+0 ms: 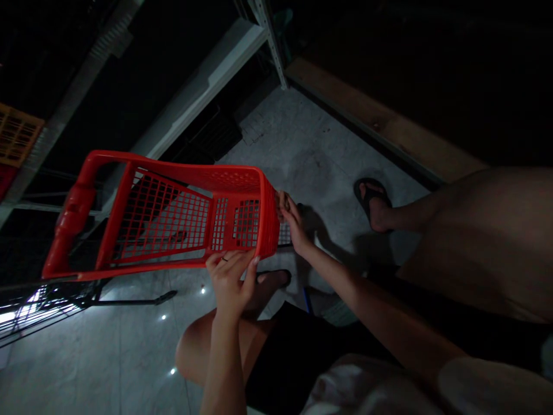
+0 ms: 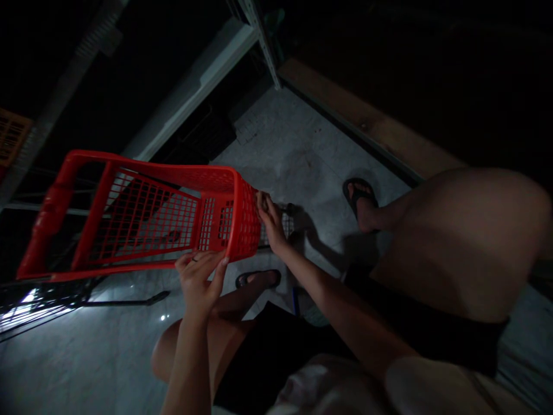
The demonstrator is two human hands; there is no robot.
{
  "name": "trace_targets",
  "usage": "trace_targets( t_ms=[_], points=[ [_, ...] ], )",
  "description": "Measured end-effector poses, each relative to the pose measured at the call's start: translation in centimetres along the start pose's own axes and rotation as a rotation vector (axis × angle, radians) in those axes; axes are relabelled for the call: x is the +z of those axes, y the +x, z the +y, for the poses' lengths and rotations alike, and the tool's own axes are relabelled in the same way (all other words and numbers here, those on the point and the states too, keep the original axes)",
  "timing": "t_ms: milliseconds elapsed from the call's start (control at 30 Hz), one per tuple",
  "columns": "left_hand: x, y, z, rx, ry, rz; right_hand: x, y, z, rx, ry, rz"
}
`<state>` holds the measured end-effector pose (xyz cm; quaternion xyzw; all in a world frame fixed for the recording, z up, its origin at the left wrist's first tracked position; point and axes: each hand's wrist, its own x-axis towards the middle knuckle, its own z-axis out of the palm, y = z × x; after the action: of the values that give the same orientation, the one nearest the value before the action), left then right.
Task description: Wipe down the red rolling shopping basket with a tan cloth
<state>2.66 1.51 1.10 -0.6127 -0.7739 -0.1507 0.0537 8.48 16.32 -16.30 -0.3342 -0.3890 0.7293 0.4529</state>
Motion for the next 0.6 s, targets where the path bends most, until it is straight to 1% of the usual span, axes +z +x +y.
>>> trace_targets(
  t_ms=[33, 100, 167, 200, 267, 400, 433, 467, 500, 533, 600],
  points=[
    [0.0, 0.0, 0.0, 0.001, -0.001, -0.002, -0.2, -1.3, 0.1, 0.008, 0.030, -0.013],
    [-0.1, -0.2, -0.1, -0.002, -0.013, -0.003, -0.4, -3.2, 0.3, -0.002, 0.005, 0.000],
    [-0.3, -0.6, -0.1, -0.003, -0.025, -0.004, -0.3, -3.8, 0.5, -0.021, -0.054, 0.041],
    [-0.4, -0.7, -0.1, -0.004, -0.028, -0.005, -0.2, -3.4, 0.6, -0.030, -0.080, 0.064],
    [-0.5, -1.1, 0.0, -0.013, -0.031, -0.009, 0.0, -1.3, 0.6, -0.059, -0.120, 0.105],
    [-0.3, -1.2, 0.4, -0.047, -0.042, -0.021, 0.6, 5.0, -0.3, -0.135, -0.251, 0.137],
    [-0.1, -1.0, 0.5, -0.058, -0.043, -0.018, 0.7, 5.8, -0.6, -0.146, -0.284, 0.135],
    [0.2, -0.7, 0.6, -0.069, -0.044, -0.013, 0.7, 5.9, -0.9, -0.153, -0.311, 0.127],
    [0.6, -0.3, 0.8, -0.081, -0.042, -0.005, 0.8, 5.5, -1.1, -0.157, -0.332, 0.118],
    [1.0, 0.2, 1.0, -0.093, -0.036, -0.001, 0.7, 4.3, -1.2, -0.160, -0.352, 0.109],
    [2.0, 1.8, 1.6, -0.129, 0.003, -0.016, 0.3, 0.9, -1.2, -0.167, -0.398, 0.080]
  ],
)
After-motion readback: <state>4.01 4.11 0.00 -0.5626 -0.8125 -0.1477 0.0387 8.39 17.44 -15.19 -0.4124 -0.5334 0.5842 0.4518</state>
